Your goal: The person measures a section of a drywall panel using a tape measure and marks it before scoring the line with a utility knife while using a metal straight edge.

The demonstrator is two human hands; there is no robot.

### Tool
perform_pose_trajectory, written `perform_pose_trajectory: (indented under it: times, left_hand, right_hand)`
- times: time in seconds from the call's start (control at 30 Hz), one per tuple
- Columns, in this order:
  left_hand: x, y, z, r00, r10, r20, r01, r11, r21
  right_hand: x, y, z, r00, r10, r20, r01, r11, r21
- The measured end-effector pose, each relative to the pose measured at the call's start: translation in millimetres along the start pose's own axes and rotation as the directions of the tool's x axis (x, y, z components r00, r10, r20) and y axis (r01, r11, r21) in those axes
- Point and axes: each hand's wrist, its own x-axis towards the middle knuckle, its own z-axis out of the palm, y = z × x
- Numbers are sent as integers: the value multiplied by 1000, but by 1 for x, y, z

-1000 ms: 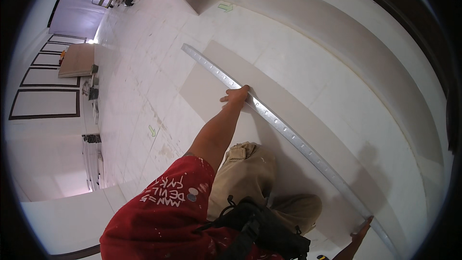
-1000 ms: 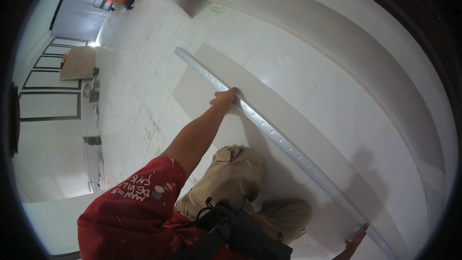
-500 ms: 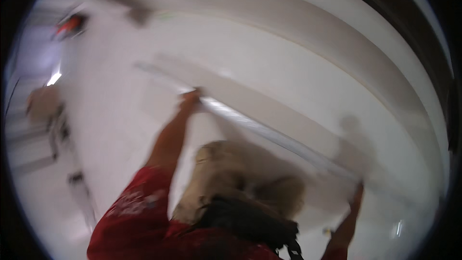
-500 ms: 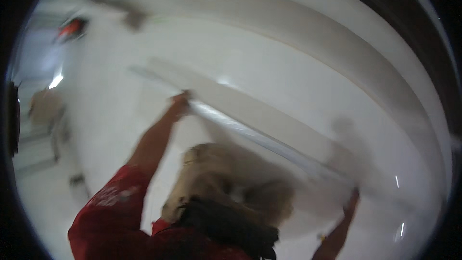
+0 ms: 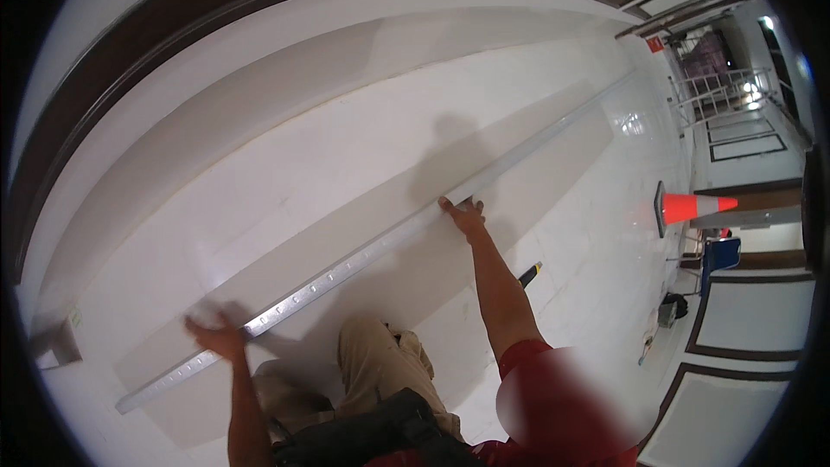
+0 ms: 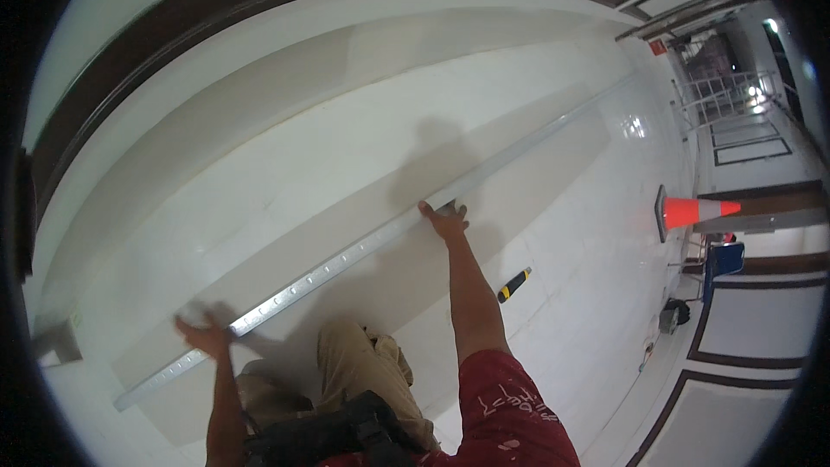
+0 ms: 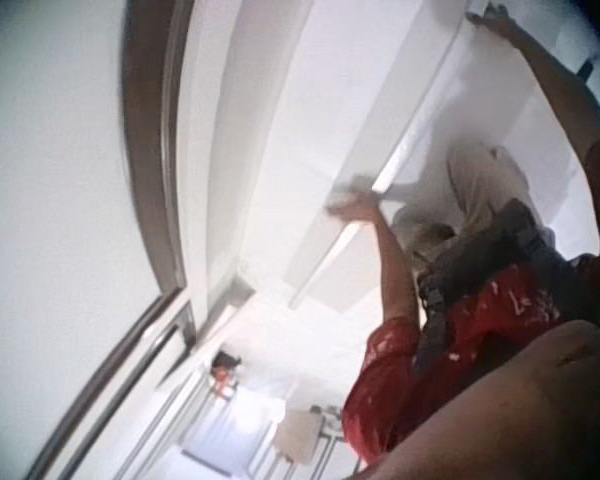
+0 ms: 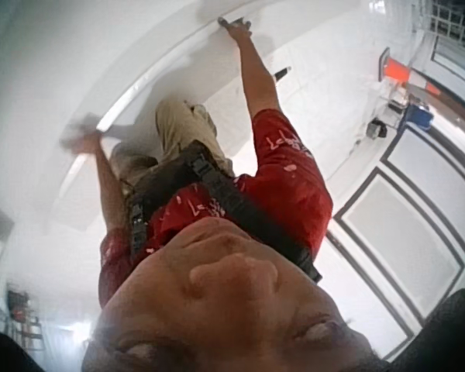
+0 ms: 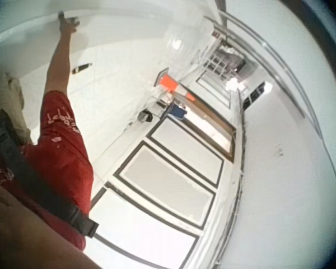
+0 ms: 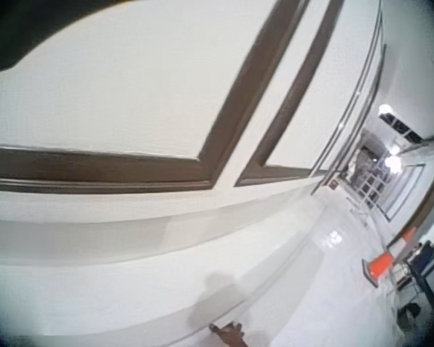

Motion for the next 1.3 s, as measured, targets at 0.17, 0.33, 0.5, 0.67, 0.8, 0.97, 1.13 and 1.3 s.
perform_pose_trajectory:
  times: [0.17,0.33,0.5,0.67,0.8,0.97,1.13,1.3]
  left_hand:
    - [-69,256,48,641,591,489,-487,806,-337]
    - [-105,348,58,596,511,619,-567,814,-127]
    - [-106,354,59,583,459,670,-584,810,-46]
    - [-103,373,57,583,364,727,-497,867,-35]
    - [-103,372,64,584,374,721,-543,840,3]
    - [-102,357,71,539,523,660,-652,755,-67]
    - [-105,354,72,541,537,647,-675,736,-46]
    - [-110,346,75,587,556,588,-668,743,-36]
  right_hand:
    - [-6,-6,3,997,5,-78,-1,999,46]
    - [-1,21,0,983,-24,-184,8,996,-89]
    - [61,74,-44,734,-145,-664,94,989,-112]
    - [122,76,-68,688,-168,-706,-42,962,-269]
    - [123,73,-72,807,-62,-587,-88,971,-222]
    - [127,70,-77,859,-21,-512,-108,969,-221]
    - [127,70,-78,859,-6,-512,-136,961,-240]
    - [126,77,-90,849,-35,-527,-48,988,-144]
